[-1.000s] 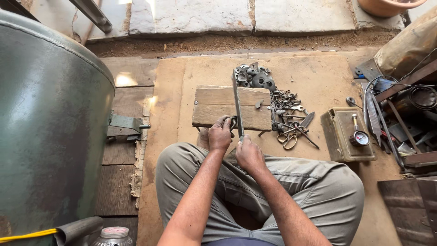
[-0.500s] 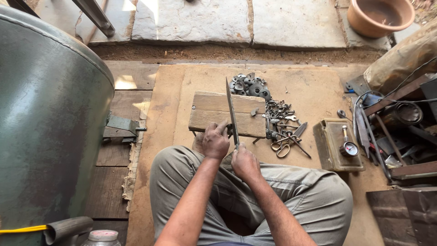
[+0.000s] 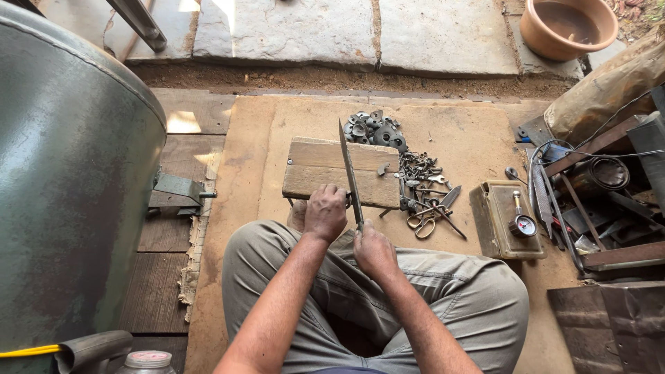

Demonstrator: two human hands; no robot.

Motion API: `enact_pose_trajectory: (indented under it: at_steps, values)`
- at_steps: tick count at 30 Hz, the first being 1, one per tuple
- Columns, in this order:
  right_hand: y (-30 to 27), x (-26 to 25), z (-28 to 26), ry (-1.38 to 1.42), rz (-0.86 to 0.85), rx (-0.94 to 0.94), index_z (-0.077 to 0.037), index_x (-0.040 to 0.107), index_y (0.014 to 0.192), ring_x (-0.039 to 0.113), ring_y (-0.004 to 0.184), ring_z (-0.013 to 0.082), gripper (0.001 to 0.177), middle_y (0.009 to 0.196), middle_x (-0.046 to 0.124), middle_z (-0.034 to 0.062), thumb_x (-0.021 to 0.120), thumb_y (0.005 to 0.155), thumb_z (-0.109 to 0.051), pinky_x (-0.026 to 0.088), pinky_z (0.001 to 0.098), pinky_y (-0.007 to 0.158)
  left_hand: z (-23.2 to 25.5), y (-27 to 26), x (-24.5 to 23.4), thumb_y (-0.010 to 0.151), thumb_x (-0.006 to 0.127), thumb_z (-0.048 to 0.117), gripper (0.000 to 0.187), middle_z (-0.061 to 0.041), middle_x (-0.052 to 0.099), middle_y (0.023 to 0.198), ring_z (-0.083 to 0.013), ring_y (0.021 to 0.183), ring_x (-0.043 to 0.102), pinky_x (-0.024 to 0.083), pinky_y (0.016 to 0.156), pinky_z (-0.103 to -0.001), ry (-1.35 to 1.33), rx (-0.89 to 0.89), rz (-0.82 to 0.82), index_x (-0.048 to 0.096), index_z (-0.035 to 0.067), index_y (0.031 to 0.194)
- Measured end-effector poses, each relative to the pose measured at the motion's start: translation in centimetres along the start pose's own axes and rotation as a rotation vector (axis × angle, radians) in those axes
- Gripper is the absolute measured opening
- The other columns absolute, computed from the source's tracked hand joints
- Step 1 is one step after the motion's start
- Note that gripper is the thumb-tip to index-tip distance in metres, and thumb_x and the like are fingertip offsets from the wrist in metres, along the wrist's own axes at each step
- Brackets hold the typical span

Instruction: The person holds a circular metal automotive part or valve guide by hand against a wooden block, manipulating internal pins and components with a large metal blade.

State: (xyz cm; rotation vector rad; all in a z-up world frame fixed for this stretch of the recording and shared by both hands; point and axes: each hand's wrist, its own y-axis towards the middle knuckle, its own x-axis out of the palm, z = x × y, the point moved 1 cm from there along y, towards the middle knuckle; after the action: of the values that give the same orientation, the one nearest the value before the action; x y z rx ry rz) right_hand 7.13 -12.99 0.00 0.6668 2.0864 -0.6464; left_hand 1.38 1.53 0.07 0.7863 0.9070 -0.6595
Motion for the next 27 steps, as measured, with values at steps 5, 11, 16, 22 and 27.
enact_pose_trajectory:
  at_steps: [5, 11, 16, 22, 27]
  values:
    - [0.8, -0.2, -0.5, -0.014, -0.012, 0.018, 0.000, 0.054, 0.113, 0.069, 0.098, 0.0471, 0.034, 0.095, 0.071, 0.0288, 0.051, 0.103, -0.032, 0.051, 0.0570, 0.091, -1.0, 0.8, 0.6, 0.092, 0.054, 0.007, 0.015, -0.015, 0.065, 0.096, -0.0319, 0.100, 0.063, 0.051, 0.090, -0.044, -0.030, 0.004, -0.031, 0.069, 0.002, 0.090]
    - [1.2, -0.8, -0.5, -0.020, -0.034, 0.020, -0.001, 0.057, 0.113, 0.069, 0.100, 0.0454, 0.034, 0.098, 0.072, 0.0269, 0.051, 0.101, -0.032, 0.051, 0.0562, 0.093, -2.7, 1.9, 0.9, 0.092, 0.063, 0.014, 0.015, -0.014, 0.067, 0.102, -0.0329, 0.106, 0.063, 0.052, 0.093, -0.045, -0.235, -0.078, -0.077, 0.073, 0.003, 0.090]
    - [1.5, -1.1, -0.3, 0.015, -0.050, 0.057, -0.002, 0.059, 0.114, 0.069, 0.101, 0.0450, 0.034, 0.100, 0.072, 0.0271, 0.052, 0.100, -0.032, 0.051, 0.0563, 0.092, -2.6, 1.3, 0.4, 0.087, 0.071, 0.019, 0.018, -0.017, 0.066, 0.115, -0.0333, 0.106, 0.064, 0.052, 0.089, -0.045, -0.395, -0.202, 0.011, 0.079, 0.008, 0.100]
    - [1.5, -1.2, 0.5, 0.077, 0.006, 0.027, -0.002, 0.061, 0.111, 0.068, 0.099, 0.0470, 0.033, 0.098, 0.071, 0.0275, 0.055, 0.098, -0.031, 0.051, 0.0562, 0.090, -1.7, 1.2, -1.0, 0.090, 0.072, 0.020, 0.021, -0.009, 0.071, 0.106, -0.0283, 0.104, 0.069, 0.055, 0.092, -0.041, -0.441, -0.276, -0.042, 0.079, 0.009, 0.107]
    - [1.0, -2.0, -0.5, 0.090, -0.006, 0.029, -0.004, 0.062, 0.109, 0.070, 0.097, 0.0439, 0.030, 0.096, 0.072, 0.0249, 0.055, 0.097, -0.030, 0.052, 0.0547, 0.088, -1.4, 1.1, -1.4, 0.088, 0.072, 0.018, 0.023, -0.010, 0.069, 0.102, -0.0291, 0.100, 0.068, 0.054, 0.089, -0.041, -0.472, -0.250, -0.011, 0.078, 0.008, 0.108]
